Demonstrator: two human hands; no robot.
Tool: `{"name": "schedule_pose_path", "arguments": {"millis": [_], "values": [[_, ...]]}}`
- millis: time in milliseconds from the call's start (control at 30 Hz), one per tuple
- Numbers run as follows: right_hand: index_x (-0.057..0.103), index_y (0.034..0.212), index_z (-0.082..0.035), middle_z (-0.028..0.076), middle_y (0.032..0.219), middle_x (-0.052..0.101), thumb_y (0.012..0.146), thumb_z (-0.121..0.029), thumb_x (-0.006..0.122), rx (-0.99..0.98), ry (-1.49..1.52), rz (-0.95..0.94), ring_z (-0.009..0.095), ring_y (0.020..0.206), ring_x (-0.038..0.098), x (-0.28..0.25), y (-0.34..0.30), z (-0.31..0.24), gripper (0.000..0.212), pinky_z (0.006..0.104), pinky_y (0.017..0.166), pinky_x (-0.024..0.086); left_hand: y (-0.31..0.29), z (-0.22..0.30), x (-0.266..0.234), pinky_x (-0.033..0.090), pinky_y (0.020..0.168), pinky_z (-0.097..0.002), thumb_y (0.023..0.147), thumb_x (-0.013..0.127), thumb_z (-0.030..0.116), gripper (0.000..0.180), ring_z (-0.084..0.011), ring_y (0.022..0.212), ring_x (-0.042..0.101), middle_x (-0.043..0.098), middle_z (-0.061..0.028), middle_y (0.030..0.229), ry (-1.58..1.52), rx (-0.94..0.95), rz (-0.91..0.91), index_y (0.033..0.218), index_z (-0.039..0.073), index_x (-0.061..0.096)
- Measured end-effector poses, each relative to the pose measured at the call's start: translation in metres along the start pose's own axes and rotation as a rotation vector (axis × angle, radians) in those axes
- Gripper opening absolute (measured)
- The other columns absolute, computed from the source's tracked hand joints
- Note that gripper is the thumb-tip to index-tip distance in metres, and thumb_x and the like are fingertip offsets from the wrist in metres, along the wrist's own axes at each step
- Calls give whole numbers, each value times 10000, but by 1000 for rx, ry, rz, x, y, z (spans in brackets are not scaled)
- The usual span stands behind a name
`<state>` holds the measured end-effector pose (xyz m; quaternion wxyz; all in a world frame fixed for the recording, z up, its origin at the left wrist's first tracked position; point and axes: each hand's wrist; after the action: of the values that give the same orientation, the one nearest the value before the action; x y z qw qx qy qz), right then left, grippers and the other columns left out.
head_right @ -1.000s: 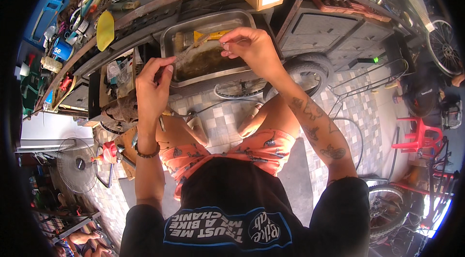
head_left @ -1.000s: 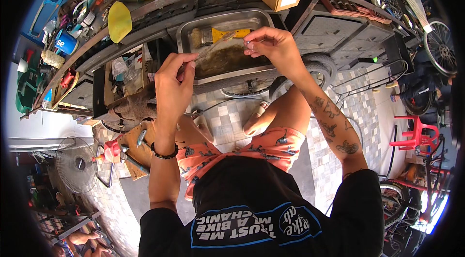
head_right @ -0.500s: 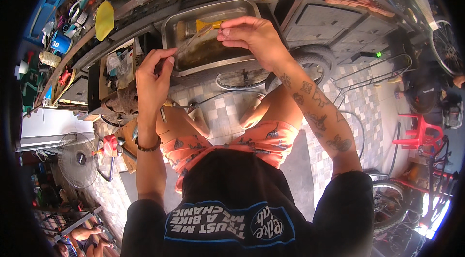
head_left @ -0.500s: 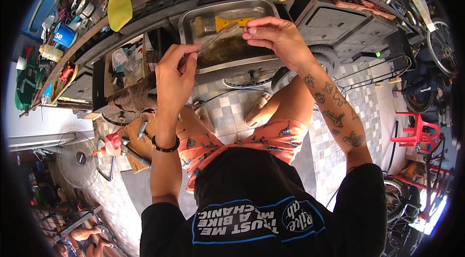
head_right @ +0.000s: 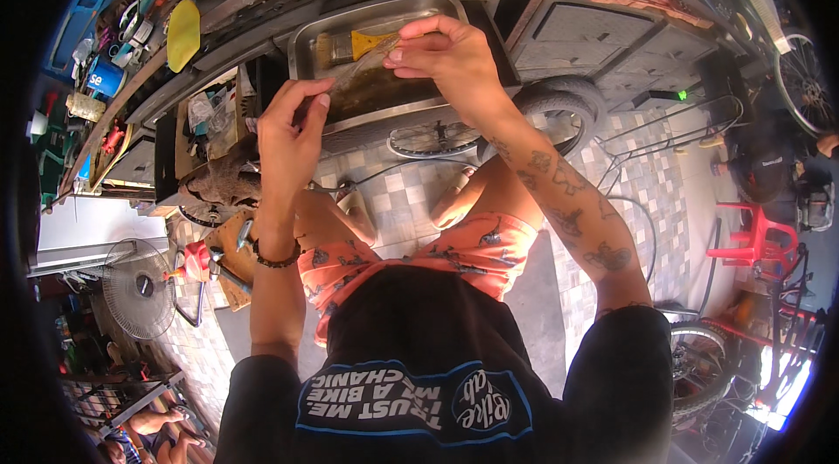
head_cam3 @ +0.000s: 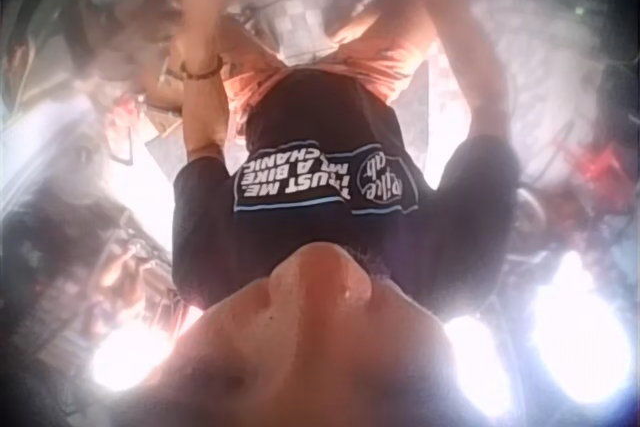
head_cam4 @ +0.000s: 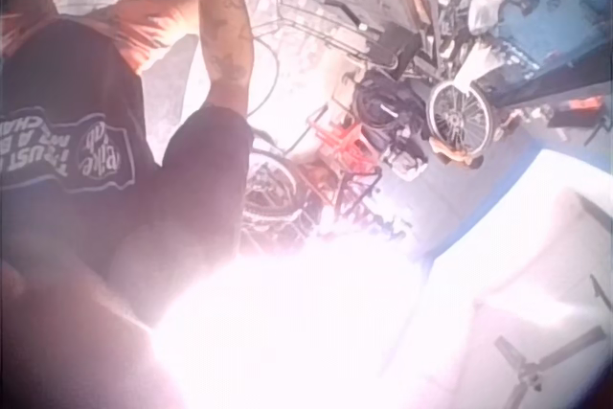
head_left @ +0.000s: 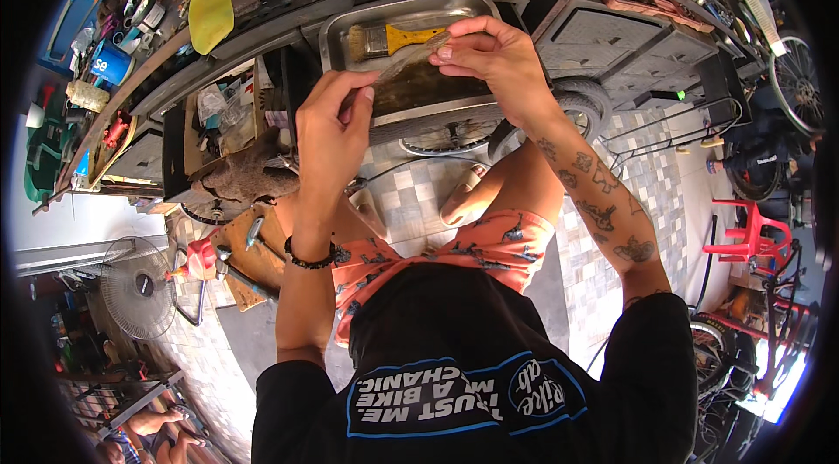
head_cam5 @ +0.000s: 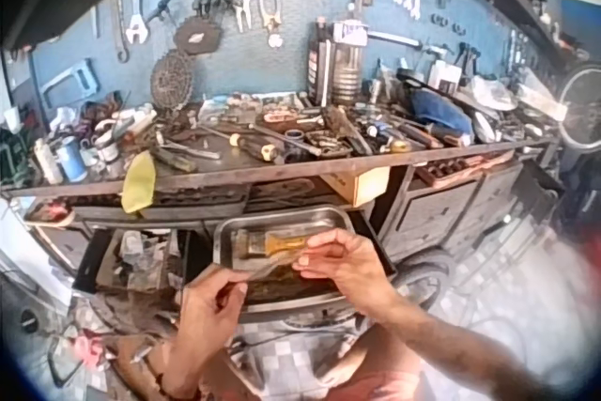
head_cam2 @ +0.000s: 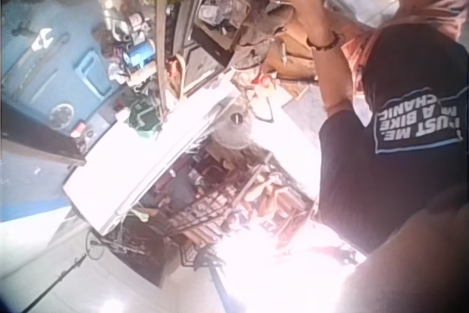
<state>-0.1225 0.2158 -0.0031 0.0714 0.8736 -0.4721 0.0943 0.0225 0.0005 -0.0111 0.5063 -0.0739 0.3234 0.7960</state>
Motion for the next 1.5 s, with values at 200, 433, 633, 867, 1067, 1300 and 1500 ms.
{"name": "schedule_pose_path", "arguments": {"millis": [200,433,633,867,1067,1300,1500], "values": [[678,1225,25,166,1092,780,1005,12,749,-50,-35,57,250,1023,798,-1,1,3,231,358,944,664,1,3,3,432,655,-241,1030,673,-8,180,-83,742,535,675,-38,952,16,7,-10,1177,18,773],[738,1188,41,150,1087,796,1010,10,742,-147,-111,6,207,1007,789,-11,0,0,180,332,961,648,7,3,-16,446,638,-285,981,692,-42,204,-125,693,535,656,-70,882,113,-18,65,1148,29,786],[719,1230,43,129,1097,769,999,63,719,-187,-146,-11,203,1028,783,-6,-1,5,231,325,963,645,6,7,-13,461,660,-272,982,696,-39,207,-133,711,561,672,-73,905,46,20,30,1154,30,790],[644,1215,28,101,1097,706,972,122,697,-216,-162,3,188,1025,758,2,-3,10,266,333,980,644,3,8,-8,414,654,-231,1020,686,-28,191,-75,745,515,626,-23,897,45,57,-8,1178,21,783],[631,1207,21,97,1092,700,968,115,703,-237,-186,13,171,1019,740,2,-3,12,266,331,972,642,2,9,-8,417,651,-237,1015,681,-35,202,-76,741,518,640,-29,902,60,52,-9,1178,24,784],[689,1195,6,53,1066,737,936,94,711,-386,-568,71,124,994,734,-10,-10,5,274,285,892,608,0,9,-17,521,636,-348,960,703,-10,184,-286,736,686,719,-104,946,263,105,53,1105,56,795],[813,1040,-40,93,936,718,852,51,760,-394,-1138,-27,236,806,712,-5,-4,-19,215,343,766,591,-2,6,-18,490,853,-423,836,792,61,175,-270,953,646,688,-44,939,639,333,-23,996,122,828]]}}
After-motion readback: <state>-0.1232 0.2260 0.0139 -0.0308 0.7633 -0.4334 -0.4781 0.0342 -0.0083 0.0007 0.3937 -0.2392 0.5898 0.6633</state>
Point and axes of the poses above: each hand's wrist, its own y-axis towards the middle knuckle, its own x-axis out of the palm, z = x × y
